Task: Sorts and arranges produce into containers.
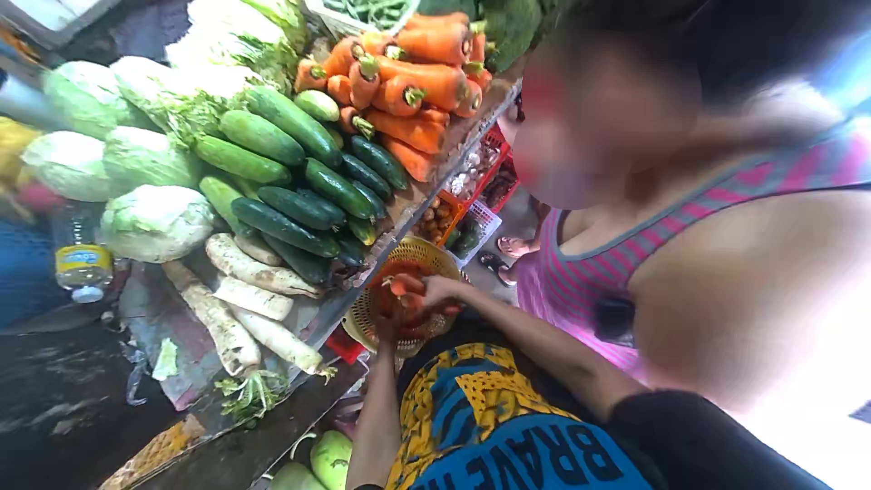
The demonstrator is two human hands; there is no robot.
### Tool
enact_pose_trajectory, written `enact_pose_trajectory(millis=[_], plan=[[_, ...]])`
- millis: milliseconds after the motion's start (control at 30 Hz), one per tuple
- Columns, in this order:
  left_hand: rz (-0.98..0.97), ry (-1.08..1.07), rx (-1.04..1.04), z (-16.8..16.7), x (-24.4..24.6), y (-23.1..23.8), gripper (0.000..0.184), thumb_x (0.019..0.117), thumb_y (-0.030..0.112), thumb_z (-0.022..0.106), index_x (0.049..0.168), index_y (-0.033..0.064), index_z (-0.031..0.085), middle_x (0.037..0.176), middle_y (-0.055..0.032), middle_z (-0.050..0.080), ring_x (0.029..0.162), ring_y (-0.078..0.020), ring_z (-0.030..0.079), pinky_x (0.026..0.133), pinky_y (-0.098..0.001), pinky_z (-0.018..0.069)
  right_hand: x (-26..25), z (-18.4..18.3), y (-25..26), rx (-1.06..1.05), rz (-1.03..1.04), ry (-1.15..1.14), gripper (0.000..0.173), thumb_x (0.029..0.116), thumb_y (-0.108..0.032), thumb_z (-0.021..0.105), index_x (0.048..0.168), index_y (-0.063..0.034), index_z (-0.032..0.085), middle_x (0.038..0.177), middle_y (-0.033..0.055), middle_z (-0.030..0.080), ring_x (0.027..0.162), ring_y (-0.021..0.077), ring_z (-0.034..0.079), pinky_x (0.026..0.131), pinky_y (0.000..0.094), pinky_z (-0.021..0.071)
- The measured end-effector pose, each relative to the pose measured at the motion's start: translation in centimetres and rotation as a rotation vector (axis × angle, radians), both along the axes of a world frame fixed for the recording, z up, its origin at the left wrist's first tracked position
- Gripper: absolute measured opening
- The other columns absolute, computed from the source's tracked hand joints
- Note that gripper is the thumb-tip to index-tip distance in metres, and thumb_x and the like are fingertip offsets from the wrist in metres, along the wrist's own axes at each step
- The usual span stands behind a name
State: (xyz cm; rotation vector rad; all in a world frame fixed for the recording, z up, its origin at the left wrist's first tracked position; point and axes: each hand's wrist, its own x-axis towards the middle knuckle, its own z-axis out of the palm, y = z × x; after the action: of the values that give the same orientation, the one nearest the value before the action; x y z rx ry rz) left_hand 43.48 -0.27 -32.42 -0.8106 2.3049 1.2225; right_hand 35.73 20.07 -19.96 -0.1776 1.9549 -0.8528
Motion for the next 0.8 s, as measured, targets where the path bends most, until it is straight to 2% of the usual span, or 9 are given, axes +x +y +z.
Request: enact_pose_trajectory(millis=[133,200,333,400,500,567,667,733,800], plan=[[-0.198,-0.094,-0.108,2.7,-0.9,1.5,0.098,0.0808,0.038,0.085,0.153,-0.0049,0.034,0.143,-0.03,0.053,0.133,-0.042,0.053,0.111,-0.0568,0.0431,0.6,13.5,3.8,-0.163,0.142,0.206,0.076,0.0721,-0.028,0.088,0.137,-0.0052,0.055,0.116,0.0215,0.067,0.106,0.0374,0.066,0.091,0.0632,0.0511],[-0.371,-0.192,-0.156,3.7,-1.9,1.9,0.092,0.0844,0.04,0.081,0.154,0.0011,0.035,0.14,-0.0274,0.056,0.13,-0.0421,0.055,0.108,-0.0601,0.0444,0.0,20.8,4.1,-0.024,0.231,0.448,0.086,0.0656,-0.039,0.089,0.138,-0.0111,0.054,0.108,0.0162,0.07,0.1,0.0363,0.069,0.084,0.064,0.0532],[-0.632,-0.318,-0.159,3.2,-4.2,1.5,0.079,0.0883,0.036,0.075,0.153,0.0053,0.042,0.144,-0.0239,0.055,0.133,-0.0401,0.054,0.109,-0.0605,0.0435,-2.3,32.5,3.2,0.223,0.184,0.991,0.066,0.0623,-0.037,0.086,0.119,-0.016,0.06,0.078,0.0057,0.067,0.07,0.0301,0.068,0.057,0.0558,0.0515],[-0.714,-0.362,-0.136,5.0,-4.5,1.8,0.078,0.09,0.035,0.074,0.154,0.0051,0.041,0.148,-0.0222,0.052,0.137,-0.0384,0.051,0.111,-0.0597,0.0411,-5.7,37.7,1.6,0.319,0.161,1.213,0.07,0.0634,-0.035,0.09,0.122,-0.0107,0.061,0.093,0.0148,0.068,0.085,0.0394,0.068,0.067,0.0624,0.051],[-0.851,-0.282,-0.296,6.8,-3.8,2.8,0.086,0.084,0.035,0.081,0.155,0.007,0.041,0.156,-0.0225,0.042,0.142,-0.0427,0.042,0.11,-0.0639,0.0405,-14.0,43.3,-0.8,0.426,0.273,1.391,0.077,0.0727,-0.033,0.088,0.137,-0.007,0.056,0.133,0.0236,0.059,0.127,0.0463,0.053,0.102,0.0688,0.0393],[-0.878,-0.178,-0.384,6.7,-3.1,3.6,0.078,0.0846,0.034,0.079,0.151,0.0078,0.047,0.153,-0.0253,0.045,0.14,-0.0458,0.044,0.108,-0.0655,0.0418,-19.4,45.4,-1.7,0.493,0.438,1.449,0.069,0.0778,-0.028,0.086,0.136,-0.0059,0.055,0.135,0.0232,0.058,0.125,0.0446,0.056,0.097,0.0659,0.0466],[-0.94,-0.062,-0.468,4.0,-3.0,4.9,0.065,0.0939,0.032,0.068,0.153,0.0136,0.047,0.153,-0.0229,0.046,0.143,-0.0449,0.04,0.115,-0.0652,0.0318,-23.7,46.6,-1.9,0.744,0.816,1.367,0.039,0.0987,-0.016,0.067,0.132,0.0029,0.059,0.136,0.0246,0.056,0.129,0.0422,0.053,0.108,0.0596,0.0425],[-1.003,-0.072,-0.487,2.7,-3.5,5.1,0.069,0.0939,0.033,0.066,0.155,0.0109,0.042,0.156,-0.0197,0.044,0.145,-0.0414,0.039,0.119,-0.0629,0.0268,-28.6,42.8,0.4,0.609,1.01,1.457,0.026,0.0956,-0.014,0.066,0.118,-0.0019,0.071,0.128,0.021,0.063,0.125,0.0432,0.056,0.105,0.0647,0.0432],[-1.026,-0.113,-0.469,2.8,-4.3,5.0,0.07,0.0943,0.034,0.067,0.155,0.0112,0.042,0.158,-0.0184,0.042,0.146,-0.0415,0.037,0.118,-0.0649,0.0254,-31.2,39.8,2.3,0.508,1.05,1.344,0.033,0.0966,-0.026,0.069,0.125,-0.0101,0.072,0.14,0.0156,0.061,0.135,0.0418,0.051,0.106,0.0655,0.0429]])
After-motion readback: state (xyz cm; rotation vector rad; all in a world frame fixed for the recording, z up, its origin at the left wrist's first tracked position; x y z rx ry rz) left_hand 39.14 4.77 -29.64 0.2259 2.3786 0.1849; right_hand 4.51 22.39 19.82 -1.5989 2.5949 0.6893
